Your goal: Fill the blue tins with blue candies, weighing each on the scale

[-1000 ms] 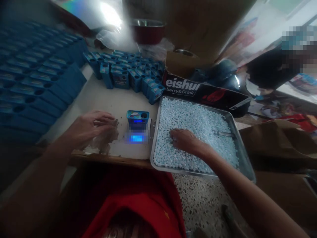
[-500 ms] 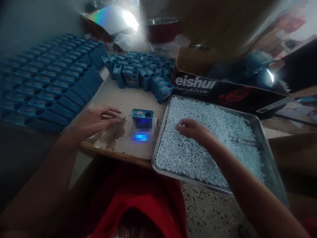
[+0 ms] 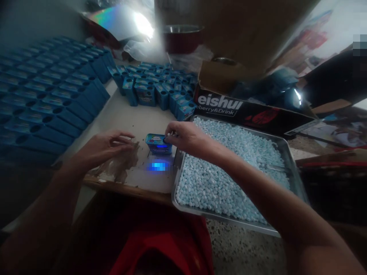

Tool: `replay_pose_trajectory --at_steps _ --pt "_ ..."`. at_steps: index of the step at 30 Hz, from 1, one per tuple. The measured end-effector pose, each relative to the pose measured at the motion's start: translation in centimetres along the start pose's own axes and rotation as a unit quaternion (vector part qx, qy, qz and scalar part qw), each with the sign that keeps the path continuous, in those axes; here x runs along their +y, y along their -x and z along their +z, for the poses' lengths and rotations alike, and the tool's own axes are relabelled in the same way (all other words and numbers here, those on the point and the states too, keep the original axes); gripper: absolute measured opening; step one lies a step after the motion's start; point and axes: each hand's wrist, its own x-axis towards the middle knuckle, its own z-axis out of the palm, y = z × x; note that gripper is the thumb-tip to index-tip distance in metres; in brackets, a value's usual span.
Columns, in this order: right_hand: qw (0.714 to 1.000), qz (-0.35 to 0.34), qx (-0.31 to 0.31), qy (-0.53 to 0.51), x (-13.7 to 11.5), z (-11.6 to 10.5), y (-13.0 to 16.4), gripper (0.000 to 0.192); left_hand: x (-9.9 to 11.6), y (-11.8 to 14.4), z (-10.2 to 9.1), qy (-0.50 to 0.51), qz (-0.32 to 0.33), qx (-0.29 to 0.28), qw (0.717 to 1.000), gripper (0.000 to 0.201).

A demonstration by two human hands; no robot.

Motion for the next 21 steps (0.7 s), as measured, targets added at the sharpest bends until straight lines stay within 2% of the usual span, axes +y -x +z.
replay_pose_trajectory --at_steps 3,6,7,9,11,12,13,15,17,18,19,21 --pt "0.997 -0.003 -0.022 0.067 -0.8 0.3 -0.9 0.013 -0.8 -0.1 -0.5 -0.001 -0.001 0.005 1.000 0.062" --pt "0.998 0.023 -0.025 0.053 -0.6 0.3 -1.2 0.031 -1.3 -0.2 -0.6 0.004 -0.005 0.002 1.000 0.064" --pt "0.999 0.032 -0.020 0.033 -0.4 0.2 -1.1 0.033 -1.4 -0.2 -0.6 0.005 -0.006 0.000 1.000 0.064" --pt "0.998 0.050 0.001 -0.045 0.5 -0.1 -0.8 0.025 -1.4 -0.2 -0.7 0.003 -0.005 -0.004 1.000 0.064" --pt "0.976 0.086 0.054 -0.191 2.0 -0.6 -0.1 0.021 -1.5 -0.1 -0.8 0.004 -0.003 -0.007 1.000 0.063" --pt "0.948 0.115 0.089 -0.282 3.0 -0.9 0.5 0.024 -1.5 0.0 -0.9 0.005 -0.001 -0.006 1.000 0.062" --pt "0.907 0.151 0.127 -0.371 4.0 -1.0 1.2 0.027 -1.6 0.1 -0.9 0.006 -0.001 -0.004 1.000 0.061" --pt "0.802 0.239 0.206 -0.507 6.0 -1.1 2.9 0.028 -1.7 0.4 -1.0 0.003 -0.009 0.002 1.000 0.060" --pt "0.709 0.316 0.278 -0.566 7.7 -0.8 4.8 0.024 -1.6 0.7 -0.9 -0.003 -0.021 0.007 1.000 0.058" --pt "0.679 0.342 0.305 -0.574 8.3 -0.4 5.7 0.021 -1.5 0.9 -0.7 -0.006 -0.022 0.009 1.000 0.058" --pt "0.660 0.358 0.321 -0.577 8.7 0.0 6.5 0.020 -1.2 1.0 -0.5 -0.008 -0.021 0.011 1.000 0.056" --pt "0.657 0.368 0.309 -0.581 9.2 1.0 7.8 0.027 -0.4 1.3 0.0 -0.014 -0.012 0.016 1.000 0.055"
